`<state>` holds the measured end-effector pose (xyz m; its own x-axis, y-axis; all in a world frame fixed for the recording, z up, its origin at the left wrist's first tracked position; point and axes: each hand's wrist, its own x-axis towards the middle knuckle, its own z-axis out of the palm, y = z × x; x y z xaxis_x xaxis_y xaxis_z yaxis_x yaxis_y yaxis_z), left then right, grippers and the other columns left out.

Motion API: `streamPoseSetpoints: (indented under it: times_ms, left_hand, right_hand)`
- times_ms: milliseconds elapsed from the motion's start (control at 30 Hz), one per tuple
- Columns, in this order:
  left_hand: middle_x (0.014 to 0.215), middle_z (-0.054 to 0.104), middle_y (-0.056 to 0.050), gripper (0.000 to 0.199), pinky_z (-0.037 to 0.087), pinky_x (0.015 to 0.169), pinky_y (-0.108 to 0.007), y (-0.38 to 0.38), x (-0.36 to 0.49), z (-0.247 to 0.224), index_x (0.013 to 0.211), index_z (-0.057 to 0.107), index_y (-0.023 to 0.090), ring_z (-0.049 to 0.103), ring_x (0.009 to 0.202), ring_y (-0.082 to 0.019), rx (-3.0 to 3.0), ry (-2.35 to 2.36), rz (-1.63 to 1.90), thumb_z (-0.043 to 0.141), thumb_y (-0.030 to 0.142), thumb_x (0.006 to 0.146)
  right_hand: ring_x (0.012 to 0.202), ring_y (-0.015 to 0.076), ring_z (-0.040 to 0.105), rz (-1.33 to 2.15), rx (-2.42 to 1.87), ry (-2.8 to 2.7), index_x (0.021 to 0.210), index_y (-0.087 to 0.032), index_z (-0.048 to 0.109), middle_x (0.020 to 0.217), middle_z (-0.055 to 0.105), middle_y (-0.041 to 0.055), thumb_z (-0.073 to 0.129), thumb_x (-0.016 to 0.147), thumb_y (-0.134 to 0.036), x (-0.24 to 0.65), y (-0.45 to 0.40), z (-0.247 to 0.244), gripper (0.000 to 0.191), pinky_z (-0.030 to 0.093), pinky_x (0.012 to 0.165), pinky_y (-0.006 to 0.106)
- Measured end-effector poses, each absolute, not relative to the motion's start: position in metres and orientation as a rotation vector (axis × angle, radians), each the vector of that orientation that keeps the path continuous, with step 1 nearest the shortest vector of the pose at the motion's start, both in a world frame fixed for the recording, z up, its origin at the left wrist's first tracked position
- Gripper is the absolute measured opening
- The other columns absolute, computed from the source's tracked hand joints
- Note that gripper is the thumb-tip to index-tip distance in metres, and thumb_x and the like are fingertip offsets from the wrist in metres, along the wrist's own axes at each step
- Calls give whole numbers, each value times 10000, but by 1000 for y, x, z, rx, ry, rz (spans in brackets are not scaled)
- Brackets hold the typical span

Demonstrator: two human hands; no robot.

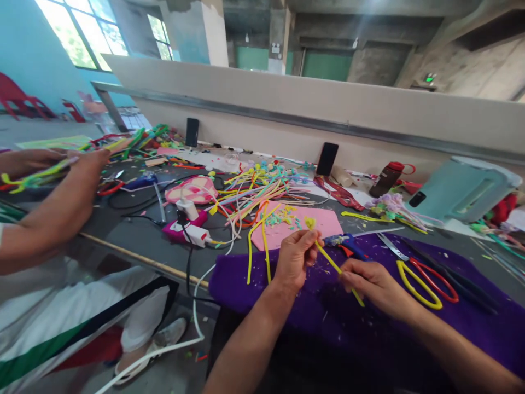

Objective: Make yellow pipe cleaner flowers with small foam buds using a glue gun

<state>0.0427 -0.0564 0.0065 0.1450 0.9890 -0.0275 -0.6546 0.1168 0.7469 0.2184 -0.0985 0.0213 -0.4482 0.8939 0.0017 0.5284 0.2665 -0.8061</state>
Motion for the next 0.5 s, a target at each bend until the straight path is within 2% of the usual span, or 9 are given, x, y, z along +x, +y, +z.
streamPoseSetpoints:
  times_ms: [133, 300, 500]
  left_hand:
    - [584, 581, 14, 204, 224, 313, -118, -55, 15, 5, 711, 622, 127, 405, 378, -7, 511, 527, 1451, 695, 285, 603]
    - [595, 563, 22, 160, 246, 296, -88, -56, -14, 2, 739, 607, 133, 403, 378, 4, 357, 424, 1438, 660, 261, 657]
    - [521, 509, 35, 153, 272, 289, -85, -53, -14, 9, 752, 600, 119, 382, 353, 1, 387, 359, 1329, 634, 256, 692]
  right_hand:
    - [523, 97, 433, 996, -1369, -2208, 711, -171, 541, 618, 526, 6, 408, 853, -382, 233, -107, 23, 286, 328, 496, 214]
    - [554, 114, 470, 863, -1424, -2253, 682, -173, 558, 613, 545, 7, 421, 834, -357, 245, -87, 21, 275, 343, 519, 224]
    - [491, 96, 461, 720, -1414, -2285, 650, -165, 579, 542, 544, -17, 470, 800, -339, 232, -42, 33, 254, 319, 488, 212]
